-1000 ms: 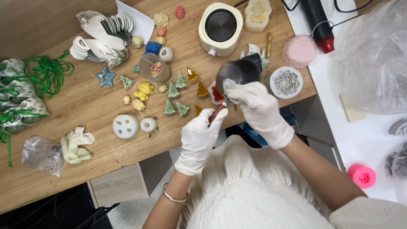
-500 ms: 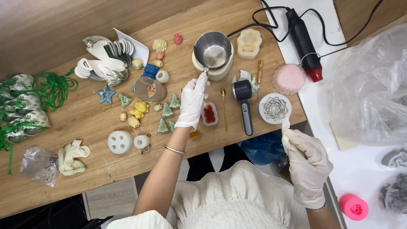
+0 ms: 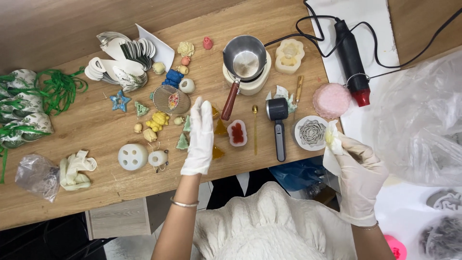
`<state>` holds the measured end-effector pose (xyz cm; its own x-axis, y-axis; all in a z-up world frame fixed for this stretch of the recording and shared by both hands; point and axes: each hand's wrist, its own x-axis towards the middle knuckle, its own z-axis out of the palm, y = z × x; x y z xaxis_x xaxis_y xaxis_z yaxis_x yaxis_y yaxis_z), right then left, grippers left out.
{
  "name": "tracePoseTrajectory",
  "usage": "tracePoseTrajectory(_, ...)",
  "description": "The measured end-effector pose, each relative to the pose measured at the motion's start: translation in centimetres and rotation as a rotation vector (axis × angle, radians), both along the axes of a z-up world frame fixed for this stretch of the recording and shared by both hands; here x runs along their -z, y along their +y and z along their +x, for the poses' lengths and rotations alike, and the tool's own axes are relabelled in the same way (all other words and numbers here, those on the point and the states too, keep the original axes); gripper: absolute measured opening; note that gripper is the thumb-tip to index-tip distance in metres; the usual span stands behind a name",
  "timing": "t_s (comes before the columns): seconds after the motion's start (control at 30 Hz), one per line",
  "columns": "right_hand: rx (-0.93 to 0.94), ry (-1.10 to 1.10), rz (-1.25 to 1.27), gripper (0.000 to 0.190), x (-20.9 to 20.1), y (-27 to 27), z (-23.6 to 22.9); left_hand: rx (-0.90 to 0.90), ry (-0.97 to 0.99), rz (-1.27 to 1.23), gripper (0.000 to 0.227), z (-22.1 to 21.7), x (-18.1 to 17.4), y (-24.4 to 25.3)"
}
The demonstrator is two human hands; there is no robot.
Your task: De-molding and cleaning excess wax from candle figurines using a sculpting tool.
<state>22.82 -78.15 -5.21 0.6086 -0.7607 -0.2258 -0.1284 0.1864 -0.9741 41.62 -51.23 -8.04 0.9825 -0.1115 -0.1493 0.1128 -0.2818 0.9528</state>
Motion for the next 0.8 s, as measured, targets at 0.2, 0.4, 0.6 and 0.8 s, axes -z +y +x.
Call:
tracePoseTrajectory(0.2, -0.111, -0.014, -0.011, 0.017, -0.7, 0.2, 1.8, -0.202, 0.197, -0.161, 0.067, -3.4, -1.8, 3.6)
tracePoseTrajectory(0.4, -0.237, -0.063, -0.108, 0.034, 0.7, 1.2, 3.6, -0.234, 0.109, -0.143, 0.053, -5.2, -2.7, 4.0)
tracePoseTrajectory(0.6, -0.366, -0.127, 0.429, 0.054, -3.2, 2.4, 6.9, -0.117, 0.136, -0.189, 0.05, -3.9, -3.4, 2.0)
tracePoseTrajectory(0.8, -0.27, -0.109, 0.4, 0.033, -1.0, 3.0, 5.7, 0.017, 0.203, -0.06, 0.038, -0.8, -5.1, 0.6)
